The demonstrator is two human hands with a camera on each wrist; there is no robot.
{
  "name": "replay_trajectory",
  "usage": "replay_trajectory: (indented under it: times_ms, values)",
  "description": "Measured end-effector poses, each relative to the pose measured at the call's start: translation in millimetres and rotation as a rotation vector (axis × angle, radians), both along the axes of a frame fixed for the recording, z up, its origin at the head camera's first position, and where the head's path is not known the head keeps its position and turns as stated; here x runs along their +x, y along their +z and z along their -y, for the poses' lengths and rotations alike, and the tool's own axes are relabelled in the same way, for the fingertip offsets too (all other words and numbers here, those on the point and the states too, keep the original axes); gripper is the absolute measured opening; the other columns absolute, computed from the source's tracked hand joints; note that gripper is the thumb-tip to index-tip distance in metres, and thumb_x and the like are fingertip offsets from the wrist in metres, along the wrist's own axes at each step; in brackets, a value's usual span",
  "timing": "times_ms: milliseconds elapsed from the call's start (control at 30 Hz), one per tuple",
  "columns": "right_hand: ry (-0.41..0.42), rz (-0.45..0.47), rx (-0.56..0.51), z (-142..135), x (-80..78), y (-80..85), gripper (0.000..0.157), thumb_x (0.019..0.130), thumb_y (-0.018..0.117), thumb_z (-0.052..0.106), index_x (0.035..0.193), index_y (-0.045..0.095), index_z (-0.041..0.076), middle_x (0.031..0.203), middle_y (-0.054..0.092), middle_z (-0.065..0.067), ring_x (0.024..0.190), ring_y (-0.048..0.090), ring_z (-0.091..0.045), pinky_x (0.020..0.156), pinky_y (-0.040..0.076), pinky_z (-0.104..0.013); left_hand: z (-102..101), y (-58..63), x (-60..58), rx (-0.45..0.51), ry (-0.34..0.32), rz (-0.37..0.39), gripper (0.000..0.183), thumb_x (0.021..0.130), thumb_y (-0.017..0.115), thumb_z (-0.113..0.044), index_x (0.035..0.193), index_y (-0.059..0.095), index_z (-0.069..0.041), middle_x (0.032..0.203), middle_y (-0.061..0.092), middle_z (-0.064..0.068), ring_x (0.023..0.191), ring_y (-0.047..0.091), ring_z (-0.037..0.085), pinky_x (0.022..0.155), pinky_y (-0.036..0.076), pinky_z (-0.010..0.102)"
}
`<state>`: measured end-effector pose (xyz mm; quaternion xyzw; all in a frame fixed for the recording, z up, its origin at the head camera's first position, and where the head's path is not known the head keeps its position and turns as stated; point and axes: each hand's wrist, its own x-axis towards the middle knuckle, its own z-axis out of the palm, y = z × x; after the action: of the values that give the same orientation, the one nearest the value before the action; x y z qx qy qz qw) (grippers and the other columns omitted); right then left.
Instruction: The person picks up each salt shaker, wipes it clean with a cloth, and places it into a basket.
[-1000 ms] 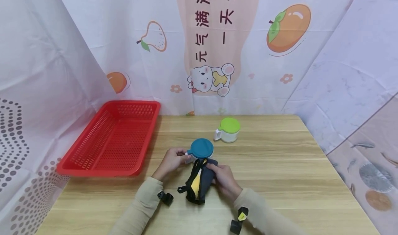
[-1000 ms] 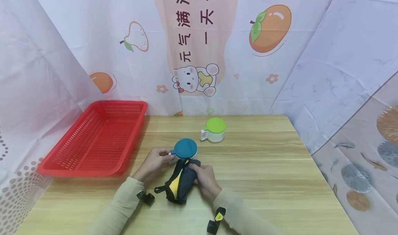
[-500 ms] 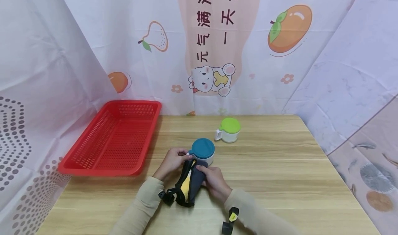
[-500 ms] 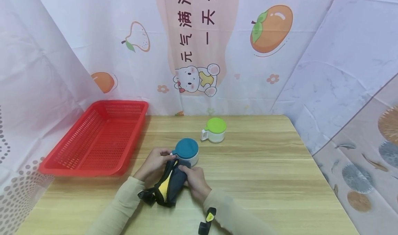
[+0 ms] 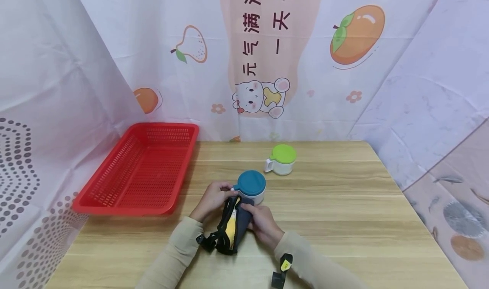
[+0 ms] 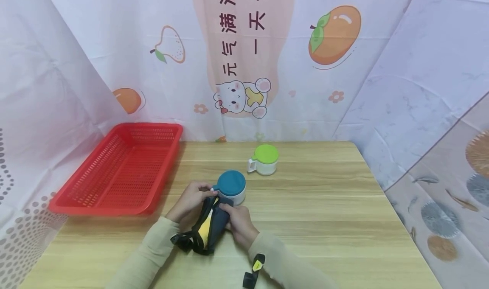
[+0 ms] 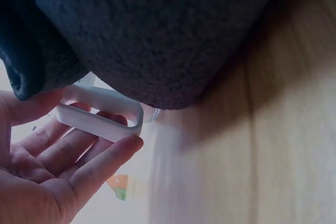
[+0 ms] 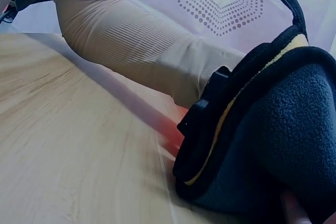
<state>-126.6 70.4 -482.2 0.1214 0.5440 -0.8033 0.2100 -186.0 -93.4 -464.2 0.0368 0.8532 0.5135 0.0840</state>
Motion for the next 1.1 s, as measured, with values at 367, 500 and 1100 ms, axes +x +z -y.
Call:
replay_trajectory:
  times_ms: [367,500,1100]
  values:
    - [0.020,0.046,0.045,-16.6,-0.8,-1.1,0.041,0.088,0.067,0.018,0.115,0.058,-0.012,0.083,0.073,-0.002,0.076,0.069,-0.009,0.066,0.057,-0.022,1.9,0.5,3.6,0.063,0.001,0.062,0.009,0.086,0.071,-0.013,0.088,0.071,-0.004,0.084,0.068,0.004,0.079,0.064,0.014,0.070,0.056,0.032]
    - [0.026,0.045,0.078,-24.3,-1.9,1.2,0.042,0.087,0.067,0.020,0.114,0.058,-0.011,0.080,0.072,-0.001,0.071,0.068,-0.007,0.062,0.056,-0.019,1.1,0.9,2.4,0.078,0.005,0.066,0.008,0.086,0.070,-0.013,0.087,0.072,-0.005,0.084,0.068,0.004,0.080,0.063,0.016,0.072,0.056,0.033]
    - [0.104,0.045,0.252,-63.6,-11.0,6.5,0.046,0.086,0.064,0.022,0.117,0.059,-0.011,0.088,0.067,-0.005,0.075,0.064,-0.011,0.069,0.054,-0.022,-0.1,-4.8,0.0,0.144,0.002,0.078,0.008,0.086,0.071,-0.008,0.089,0.071,-0.001,0.079,0.065,0.002,0.074,0.058,0.015,0.068,0.056,0.031]
